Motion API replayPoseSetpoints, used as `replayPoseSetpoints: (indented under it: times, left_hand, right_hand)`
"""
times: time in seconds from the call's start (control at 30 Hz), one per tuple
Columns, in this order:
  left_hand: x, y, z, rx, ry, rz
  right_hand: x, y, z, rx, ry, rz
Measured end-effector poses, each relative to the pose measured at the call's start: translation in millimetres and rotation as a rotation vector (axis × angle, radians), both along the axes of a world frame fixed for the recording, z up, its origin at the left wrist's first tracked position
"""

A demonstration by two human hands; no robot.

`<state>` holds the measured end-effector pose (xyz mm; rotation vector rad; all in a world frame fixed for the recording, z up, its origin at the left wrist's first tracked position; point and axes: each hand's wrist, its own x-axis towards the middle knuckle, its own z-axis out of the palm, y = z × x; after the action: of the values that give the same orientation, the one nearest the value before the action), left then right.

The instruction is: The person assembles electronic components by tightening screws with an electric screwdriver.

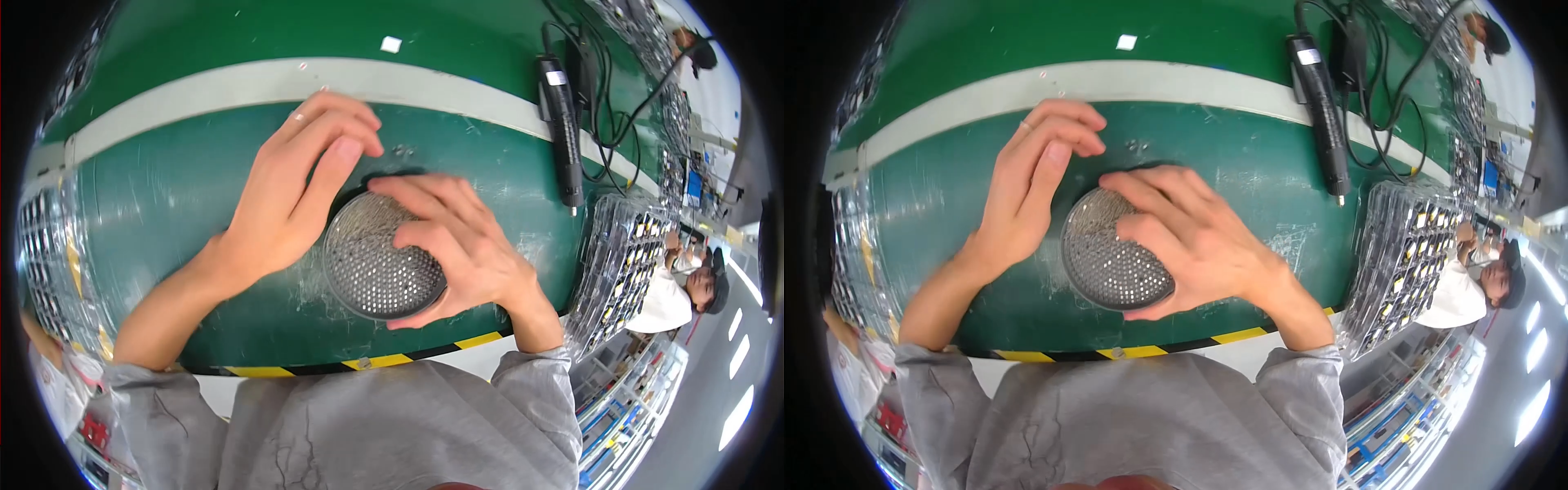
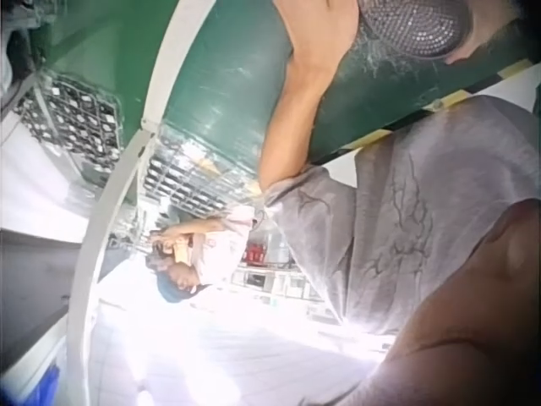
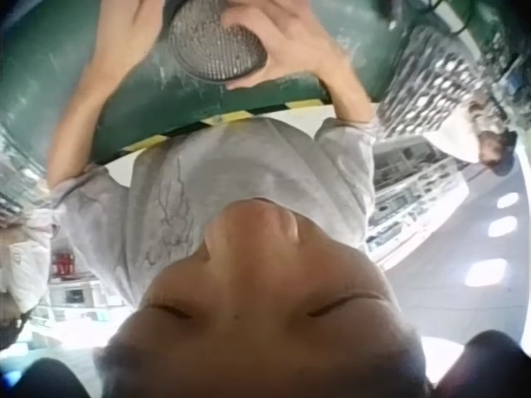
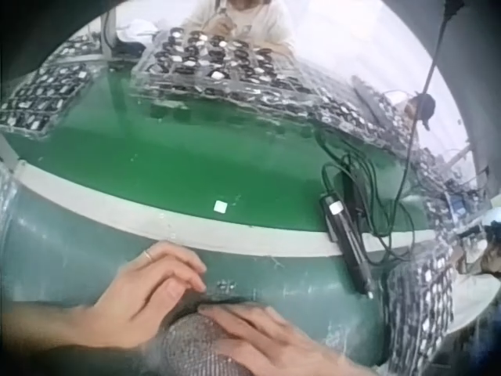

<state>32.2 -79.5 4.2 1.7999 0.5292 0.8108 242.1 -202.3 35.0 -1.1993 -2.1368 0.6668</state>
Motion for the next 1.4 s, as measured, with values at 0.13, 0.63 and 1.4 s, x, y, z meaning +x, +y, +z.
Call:
replayPoseSetpoints:
  times: [0.13, 0.63, 1.4]
  left_hand:
    - [0.1, 2.2, -0.8, 0.109, 0.099, 0.001]
    - [-2.3, -21.3, 12.7, 0.472, 0.484, -0.343]
    - [-12.2, -13.9, -9.6, 0.16, 0.237, 0.092]
  right_hand:
    - [22.3, 2.7, -15.0, 0.045, 0.0, -0.058]
    - [-4.7, -7.9, -43.6, 0.236, -0.014, -0.03]
    - [21.8, 6.9, -49.2, 0.401, 0.012, -0.166]
